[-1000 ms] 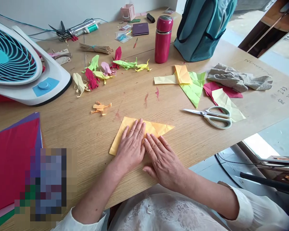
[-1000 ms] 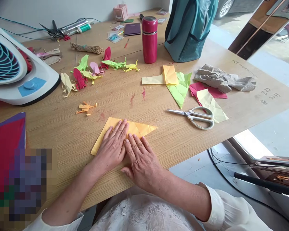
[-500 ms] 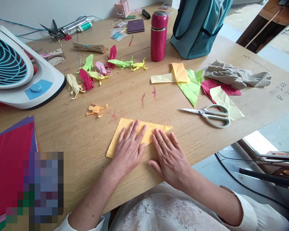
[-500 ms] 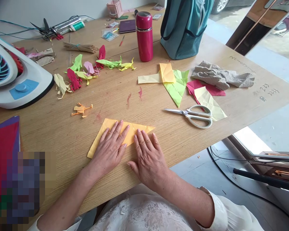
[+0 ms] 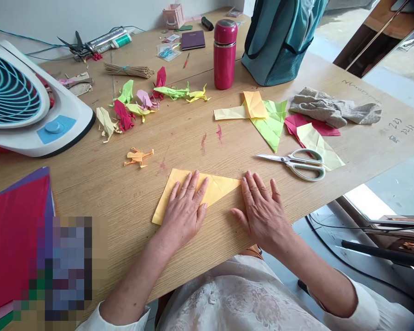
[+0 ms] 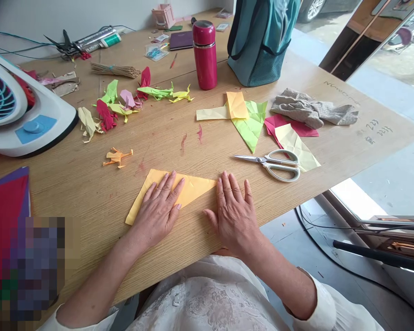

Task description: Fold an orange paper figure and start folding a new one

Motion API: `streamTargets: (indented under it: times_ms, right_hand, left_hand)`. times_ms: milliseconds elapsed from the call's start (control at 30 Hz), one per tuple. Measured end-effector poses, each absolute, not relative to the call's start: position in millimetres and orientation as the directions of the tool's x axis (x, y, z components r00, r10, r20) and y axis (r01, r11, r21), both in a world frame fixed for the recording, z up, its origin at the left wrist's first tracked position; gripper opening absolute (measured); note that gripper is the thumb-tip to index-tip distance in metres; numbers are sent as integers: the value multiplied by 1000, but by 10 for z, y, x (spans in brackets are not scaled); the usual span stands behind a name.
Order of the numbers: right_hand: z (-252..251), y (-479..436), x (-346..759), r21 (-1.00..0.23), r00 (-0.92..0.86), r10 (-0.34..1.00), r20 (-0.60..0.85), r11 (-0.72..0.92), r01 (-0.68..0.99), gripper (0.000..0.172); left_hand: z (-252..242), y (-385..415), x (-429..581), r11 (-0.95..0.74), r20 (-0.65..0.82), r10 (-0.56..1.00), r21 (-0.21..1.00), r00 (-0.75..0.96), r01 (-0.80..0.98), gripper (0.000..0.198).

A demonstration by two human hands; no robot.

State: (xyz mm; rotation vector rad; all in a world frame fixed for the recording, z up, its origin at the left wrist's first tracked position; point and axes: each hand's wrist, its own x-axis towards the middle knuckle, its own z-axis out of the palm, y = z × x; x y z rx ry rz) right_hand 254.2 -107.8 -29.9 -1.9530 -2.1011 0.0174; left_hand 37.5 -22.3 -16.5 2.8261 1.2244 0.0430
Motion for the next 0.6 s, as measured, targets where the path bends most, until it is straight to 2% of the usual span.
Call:
streamTargets:
  times_ms: [100, 267, 467, 600]
  right_hand:
    - [-296, -1048, 2568, -207, -60, 975, 216, 106, 973, 83]
    - [-309, -972, 2469, -237, -250, 948, 199, 294, 926, 78]
    - [-319, -941, 2482, -269, -325, 930, 170, 361, 893, 78]
    - [-282, -951, 2546, -251, -408, 901, 148, 433, 866, 78]
  left_hand:
    - [-163, -228, 381, -682, -1, 729, 75, 684, 727, 61]
    - [-152, -229, 398, -674, -14, 736, 92, 677, 733, 60]
    - [29, -127, 372, -668, -158, 703, 187, 693, 720, 57]
    - [123, -13, 313, -692, -222, 662, 187, 716, 697, 59]
